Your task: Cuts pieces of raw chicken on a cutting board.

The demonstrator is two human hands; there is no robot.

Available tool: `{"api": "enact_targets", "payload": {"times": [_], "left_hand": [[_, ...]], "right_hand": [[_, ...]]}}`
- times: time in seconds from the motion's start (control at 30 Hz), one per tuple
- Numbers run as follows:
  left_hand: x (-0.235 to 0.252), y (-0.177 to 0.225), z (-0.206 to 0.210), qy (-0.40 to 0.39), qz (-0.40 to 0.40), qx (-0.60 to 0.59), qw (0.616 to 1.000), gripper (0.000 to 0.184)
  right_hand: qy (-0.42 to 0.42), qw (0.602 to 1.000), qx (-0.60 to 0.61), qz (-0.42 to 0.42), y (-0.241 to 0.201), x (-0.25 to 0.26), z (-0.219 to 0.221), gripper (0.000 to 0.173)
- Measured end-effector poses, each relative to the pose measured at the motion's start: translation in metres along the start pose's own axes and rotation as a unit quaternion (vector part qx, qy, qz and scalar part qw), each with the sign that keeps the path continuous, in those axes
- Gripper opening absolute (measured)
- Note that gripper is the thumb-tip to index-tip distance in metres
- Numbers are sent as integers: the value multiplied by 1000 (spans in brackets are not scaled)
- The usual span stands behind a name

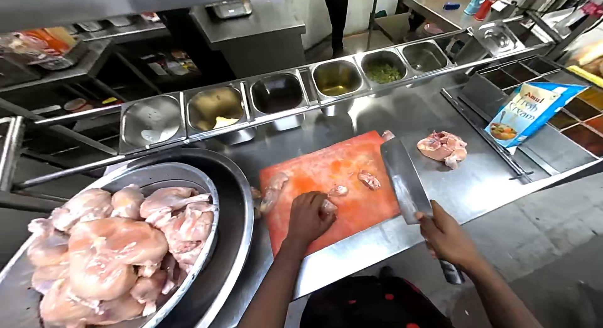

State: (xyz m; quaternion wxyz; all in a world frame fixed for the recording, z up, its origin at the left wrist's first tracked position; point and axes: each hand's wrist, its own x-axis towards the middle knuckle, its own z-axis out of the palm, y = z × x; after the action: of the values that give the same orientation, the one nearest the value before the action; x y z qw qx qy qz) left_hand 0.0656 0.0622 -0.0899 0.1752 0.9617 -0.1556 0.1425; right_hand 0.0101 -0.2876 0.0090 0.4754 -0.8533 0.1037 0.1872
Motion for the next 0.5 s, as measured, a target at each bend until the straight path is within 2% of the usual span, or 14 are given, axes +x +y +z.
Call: {"api": "enact_targets", "payload": {"times": [0.13,0.23,0.3,0.37,0.43,0.5], "left_hand": [[-15,-3,-1,35,-34,-54,997,68],[-21,1,-6,70,-68,-106,990,79],[-25,4,-6,82,-85,-114,986,81],[-29,7,-8,75,-99,-107,986,74],[-33,5,-6,58,-101,-87,989,53],[-36,1,-4,45,-86,-62,993,30]], "right_hand": [[-9,981,-182,-61,-27,-17,7,27],[-37,946,-298,-121,-62,-13,40,29],[-92,913,-375,-135,-79,-2,58,27],[-155,875,-441,-129,-88,10,69,24],[-186,852,-474,-119,-86,20,71,28],[-189,846,-486,-110,-82,23,63,27]]}}
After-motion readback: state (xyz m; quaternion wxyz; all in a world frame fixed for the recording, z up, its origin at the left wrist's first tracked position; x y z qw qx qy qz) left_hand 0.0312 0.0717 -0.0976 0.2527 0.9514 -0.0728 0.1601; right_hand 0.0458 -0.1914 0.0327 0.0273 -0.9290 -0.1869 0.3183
